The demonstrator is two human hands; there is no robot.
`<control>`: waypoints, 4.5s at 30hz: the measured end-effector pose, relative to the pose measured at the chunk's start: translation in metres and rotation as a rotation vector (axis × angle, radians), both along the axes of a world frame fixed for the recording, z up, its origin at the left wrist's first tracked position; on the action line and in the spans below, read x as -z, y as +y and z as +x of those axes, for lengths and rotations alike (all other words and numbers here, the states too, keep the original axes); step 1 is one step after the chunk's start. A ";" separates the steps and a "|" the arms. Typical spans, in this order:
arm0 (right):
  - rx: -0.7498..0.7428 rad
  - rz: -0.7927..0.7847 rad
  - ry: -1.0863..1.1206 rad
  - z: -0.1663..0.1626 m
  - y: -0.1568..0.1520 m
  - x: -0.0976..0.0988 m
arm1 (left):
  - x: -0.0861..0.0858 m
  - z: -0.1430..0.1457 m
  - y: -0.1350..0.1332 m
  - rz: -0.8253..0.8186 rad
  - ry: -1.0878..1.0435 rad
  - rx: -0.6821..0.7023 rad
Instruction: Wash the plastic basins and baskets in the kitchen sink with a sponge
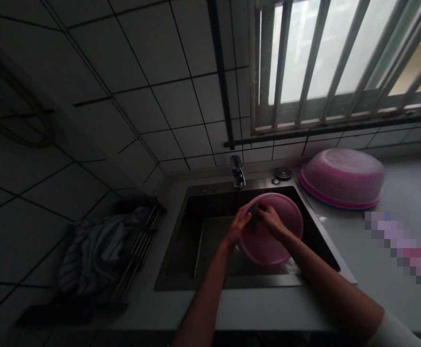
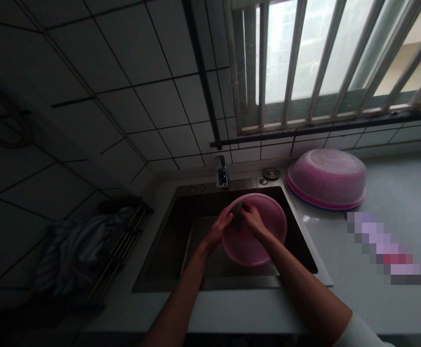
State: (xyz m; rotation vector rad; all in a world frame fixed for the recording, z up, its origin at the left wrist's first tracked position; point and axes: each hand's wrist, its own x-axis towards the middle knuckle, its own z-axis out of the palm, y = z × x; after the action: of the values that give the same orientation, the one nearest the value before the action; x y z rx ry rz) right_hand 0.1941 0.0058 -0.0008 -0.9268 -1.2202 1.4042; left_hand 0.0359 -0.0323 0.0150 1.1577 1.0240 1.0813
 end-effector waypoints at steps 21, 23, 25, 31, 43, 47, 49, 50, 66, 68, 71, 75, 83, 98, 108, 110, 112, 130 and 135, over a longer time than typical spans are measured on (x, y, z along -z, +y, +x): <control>-0.252 0.013 -0.023 -0.009 -0.016 -0.006 | -0.002 -0.001 0.000 0.060 0.010 -0.060; -0.403 0.015 -0.071 -0.017 -0.024 -0.004 | -0.002 -0.003 0.000 0.028 0.016 -0.101; -0.414 0.010 -0.089 -0.019 -0.023 -0.001 | -0.001 -0.004 0.000 0.007 0.032 -0.114; 0.062 -0.049 0.013 0.011 0.007 0.001 | -0.004 0.004 0.001 0.047 0.042 -0.040; -0.306 0.028 -0.096 -0.004 -0.012 0.002 | 0.001 0.001 0.002 0.044 0.030 -0.076; 0.025 -0.018 -0.021 0.016 0.005 -0.004 | 0.004 0.005 0.005 0.030 0.003 -0.045; 0.034 -0.004 -0.006 0.016 0.004 -0.004 | 0.005 0.006 0.005 0.019 -0.013 -0.037; -0.023 0.014 -0.007 0.012 0.001 -0.003 | 0.005 0.005 0.005 0.018 -0.015 -0.044; -0.113 -0.001 -0.080 0.013 0.008 0.006 | 0.004 0.000 0.001 -0.094 -0.002 -0.060; -0.330 0.030 -0.121 0.003 0.000 0.010 | 0.005 -0.003 0.000 -0.123 -0.045 -0.098; -0.505 0.100 -0.151 -0.013 -0.009 0.017 | 0.006 -0.005 0.001 -0.055 -0.072 -0.130; -0.304 0.141 -0.113 -0.012 -0.003 0.014 | 0.006 -0.003 0.004 -0.041 -0.119 -0.047; -0.037 0.145 -0.065 0.010 0.011 -0.002 | 0.002 0.002 0.004 -0.135 -0.267 -0.013; 0.072 0.127 -0.068 0.020 0.013 -0.010 | 0.010 0.002 0.007 -0.065 -0.152 -0.041; -0.155 0.078 -0.071 -0.009 -0.001 0.003 | 0.009 -0.006 0.006 -0.018 -0.038 -0.114; 0.039 0.049 -0.048 0.006 0.008 -0.001 | 0.010 -0.002 0.007 -0.003 -0.045 -0.086; 0.136 0.045 -0.027 0.015 0.013 -0.004 | 0.010 0.001 0.007 0.006 -0.036 -0.065; -0.197 0.011 -0.062 0.009 0.007 0.002 | 0.000 -0.001 -0.001 -0.090 -0.074 -0.067; -0.527 0.001 -0.066 -0.020 -0.013 0.008 | -0.004 -0.008 0.000 -0.095 -0.137 -0.175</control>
State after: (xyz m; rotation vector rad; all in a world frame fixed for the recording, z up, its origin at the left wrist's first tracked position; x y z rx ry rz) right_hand 0.1745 -0.0073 -0.0092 -0.6769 -1.5898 1.7895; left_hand 0.0278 -0.0322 0.0186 0.9183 1.0711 1.2189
